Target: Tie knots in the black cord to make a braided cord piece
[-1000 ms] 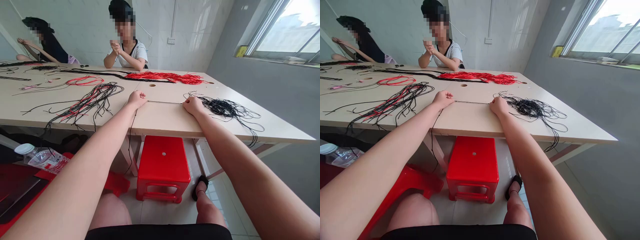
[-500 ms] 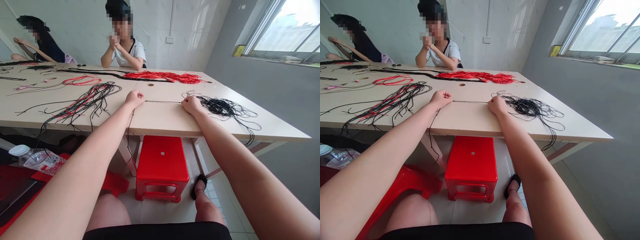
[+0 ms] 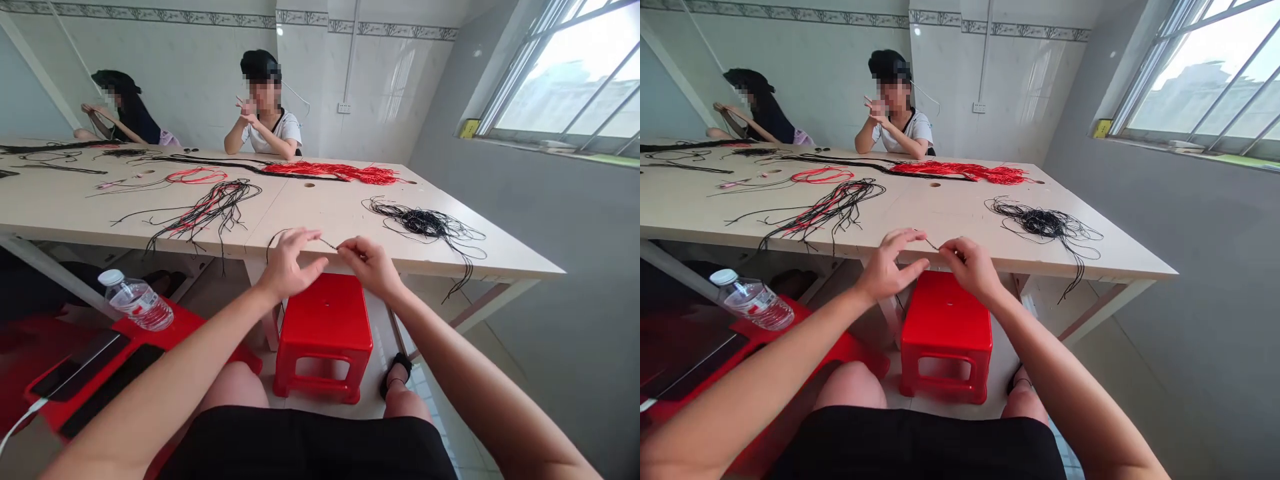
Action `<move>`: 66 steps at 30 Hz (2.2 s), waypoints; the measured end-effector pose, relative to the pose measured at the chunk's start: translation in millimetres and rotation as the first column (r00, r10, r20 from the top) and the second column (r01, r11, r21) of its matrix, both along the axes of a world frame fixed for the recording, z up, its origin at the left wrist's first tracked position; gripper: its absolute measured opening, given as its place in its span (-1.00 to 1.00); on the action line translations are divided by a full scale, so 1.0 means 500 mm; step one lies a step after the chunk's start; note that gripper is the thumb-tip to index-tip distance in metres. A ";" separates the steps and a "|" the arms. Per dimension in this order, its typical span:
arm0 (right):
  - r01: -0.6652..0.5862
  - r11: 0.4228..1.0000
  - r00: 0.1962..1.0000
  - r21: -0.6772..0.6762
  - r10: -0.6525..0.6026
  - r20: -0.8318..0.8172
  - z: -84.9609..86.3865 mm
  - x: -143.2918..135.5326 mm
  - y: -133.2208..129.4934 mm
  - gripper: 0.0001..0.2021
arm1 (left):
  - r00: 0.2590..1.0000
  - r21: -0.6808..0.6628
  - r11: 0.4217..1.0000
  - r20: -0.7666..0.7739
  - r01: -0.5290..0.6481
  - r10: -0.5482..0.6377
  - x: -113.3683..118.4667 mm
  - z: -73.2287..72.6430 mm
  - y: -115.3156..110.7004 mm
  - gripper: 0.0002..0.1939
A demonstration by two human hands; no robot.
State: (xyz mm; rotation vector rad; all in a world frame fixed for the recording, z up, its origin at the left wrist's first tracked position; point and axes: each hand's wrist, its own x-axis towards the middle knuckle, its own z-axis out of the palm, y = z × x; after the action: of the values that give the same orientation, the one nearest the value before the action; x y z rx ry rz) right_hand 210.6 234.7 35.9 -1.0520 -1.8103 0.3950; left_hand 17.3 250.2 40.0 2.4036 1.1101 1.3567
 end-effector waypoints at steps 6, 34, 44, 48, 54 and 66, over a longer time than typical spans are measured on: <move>-0.131 0.983 0.984 0.131 0.145 -0.104 -0.001 -0.051 -0.212 -0.90 | 0.978 -0.312 0.944 0.201 0.112 -0.049 -0.006 -0.011 -0.240 -0.83; -0.210 0.959 0.937 -0.190 0.142 -0.319 0.009 -0.072 -0.502 -0.91 | 0.952 -0.676 0.701 0.307 0.227 -0.013 -0.034 0.035 -0.490 -0.85; -0.224 0.926 0.935 -0.304 0.117 -0.333 -0.017 -0.064 -0.492 -0.93 | 0.962 -0.754 0.622 0.274 0.211 0.005 -0.025 0.034 -0.493 -0.89; -0.229 0.911 0.950 -0.342 0.133 -0.282 -0.029 -0.063 -0.490 -0.90 | 0.958 -0.784 0.578 0.286 0.226 0.013 -0.023 0.033 -0.493 -0.90; -0.237 0.881 0.951 -0.409 0.123 -0.285 -0.035 -0.069 -0.485 -0.83 | 0.945 -0.795 0.551 0.325 0.255 0.031 -0.028 0.025 -0.492 -0.89; -0.379 0.814 0.850 -0.440 0.119 -0.512 -0.047 -0.093 -0.485 -0.85 | 0.935 -0.758 0.612 0.345 0.227 0.082 -0.037 0.020 -0.496 -0.88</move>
State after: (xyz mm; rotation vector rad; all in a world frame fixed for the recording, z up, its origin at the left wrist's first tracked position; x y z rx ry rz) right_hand 163.9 -7.9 12.7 -0.9542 -1.4242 1.2689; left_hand -1.4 2.3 50.1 1.4632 1.1530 0.9025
